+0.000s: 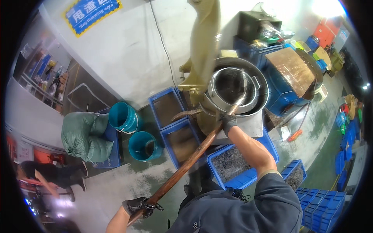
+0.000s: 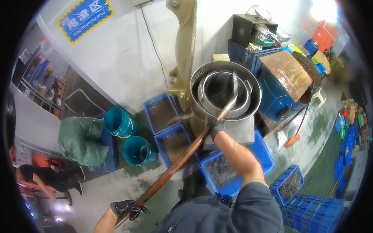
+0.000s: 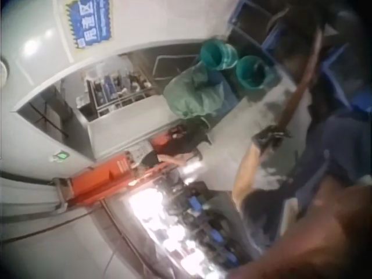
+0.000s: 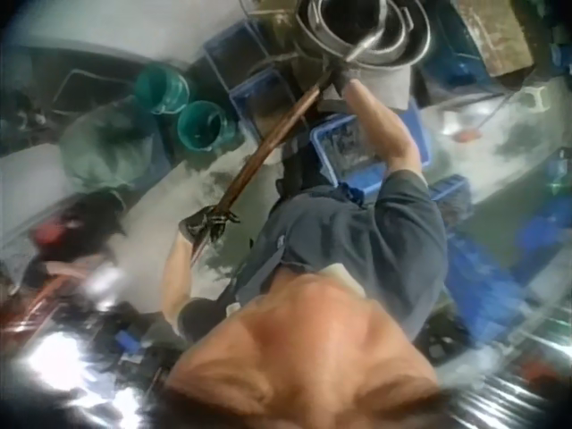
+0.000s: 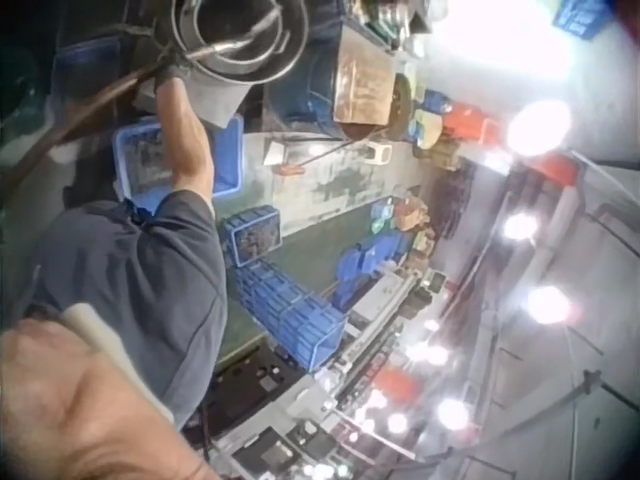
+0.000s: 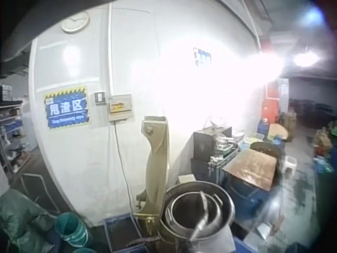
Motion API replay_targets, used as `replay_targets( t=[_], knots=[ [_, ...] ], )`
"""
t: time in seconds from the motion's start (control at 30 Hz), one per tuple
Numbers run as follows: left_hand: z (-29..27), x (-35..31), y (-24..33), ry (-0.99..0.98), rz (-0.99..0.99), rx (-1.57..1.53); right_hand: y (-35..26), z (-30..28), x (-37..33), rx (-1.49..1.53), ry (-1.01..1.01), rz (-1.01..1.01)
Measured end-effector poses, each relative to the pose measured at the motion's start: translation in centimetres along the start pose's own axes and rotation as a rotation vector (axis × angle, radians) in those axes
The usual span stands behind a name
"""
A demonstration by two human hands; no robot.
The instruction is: Using a long-handled scoop to move small metal parts from blue bins into a processing machine.
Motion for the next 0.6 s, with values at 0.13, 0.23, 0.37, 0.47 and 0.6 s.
replay_targets(
  t=[0.13, 0.23, 0.37, 0.47, 0.6],
  knots=[
    [0.0, 1.5, -1.8, 0.023, -0.018, 0.036, -1.7, 0.1, -2.0, -0.099, 0.009, -0.038],
    [-1.3, 2.4, -3.1, -0.051, -0.009, 0.051, -1.9, -0.4, -1.9, 0.131, -0.089, 0.02],
    [-2.1, 2.0, -3.8, 0.141, 0.0, 0.246, -4.3, -3.6, -7.5, 0.519, -0.233, -0.058],
    [-2.0, -0.4, -3.7, 0.165, 0.191, 0.154, -6.4, -8.8, -14.4, 0.613, -0.273, -0.14],
    [-2.5, -4.5, -4.7, 0.368, 0.169, 0.543, -2.7, -13.6, -22.5, 0.763, -0.235, -0.053]
  ],
)
Point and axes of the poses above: each hand's wrist, its own x-axis towards the middle knuckle, its own z-axis out of the palm, y = z × x, the point moved 5 cm from there along x, towards the middle knuckle, and after that the axes turned 2 degrees about z, right-handed, at the moved point
